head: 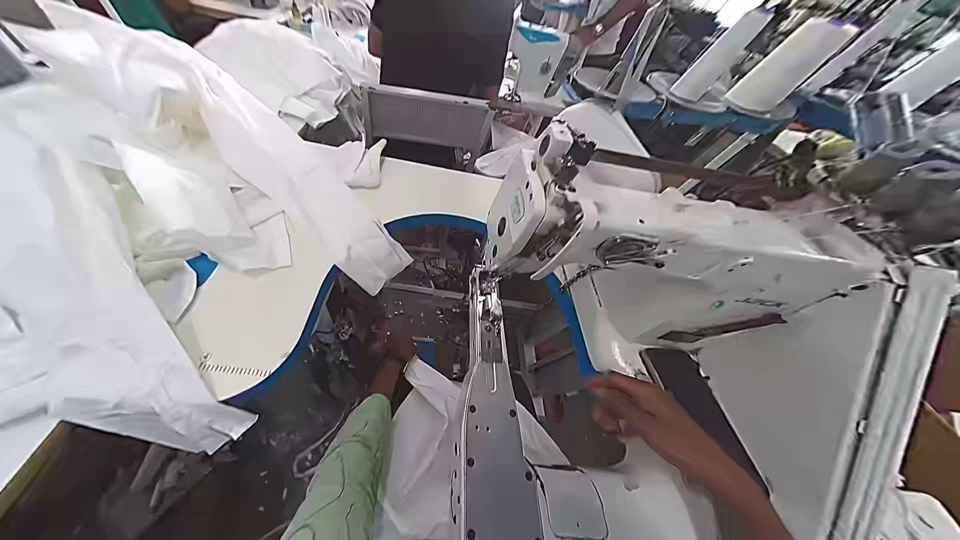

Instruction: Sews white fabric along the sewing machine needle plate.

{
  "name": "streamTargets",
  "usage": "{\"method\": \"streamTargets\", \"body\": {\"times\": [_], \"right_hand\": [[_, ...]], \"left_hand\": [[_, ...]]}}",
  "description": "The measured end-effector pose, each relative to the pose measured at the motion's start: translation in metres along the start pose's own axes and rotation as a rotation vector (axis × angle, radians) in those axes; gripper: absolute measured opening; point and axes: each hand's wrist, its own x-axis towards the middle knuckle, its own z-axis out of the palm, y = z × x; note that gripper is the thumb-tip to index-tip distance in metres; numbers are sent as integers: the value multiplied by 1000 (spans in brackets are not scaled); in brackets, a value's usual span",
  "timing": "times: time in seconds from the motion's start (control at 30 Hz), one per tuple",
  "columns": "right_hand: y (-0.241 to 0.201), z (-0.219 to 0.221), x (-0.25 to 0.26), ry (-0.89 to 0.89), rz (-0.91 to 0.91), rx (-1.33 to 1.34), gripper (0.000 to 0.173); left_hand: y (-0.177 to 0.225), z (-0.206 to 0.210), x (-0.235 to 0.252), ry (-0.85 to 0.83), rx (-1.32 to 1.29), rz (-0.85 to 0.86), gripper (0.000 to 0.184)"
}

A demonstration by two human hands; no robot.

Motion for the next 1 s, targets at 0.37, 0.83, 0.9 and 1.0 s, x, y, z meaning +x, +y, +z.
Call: {"method": "streamTargets", "body": {"times": [0.37,0.83,0.9,1.0], "right_hand": [[-83,104,102,-298,140,-64,42],[-63,56,53,-266,277,-622,37],[-81,72,40,116,-106,-430,43],[-72,105,24,481,-743,-367,39]], "left_hand": [[9,-61,-125,212,-1456,392,25],[-16,-7,-164,6,-483,-75,24],[31,-56,-169,95,-608,218,19],[98,-80,-207,-285,-778,548,28]]}}
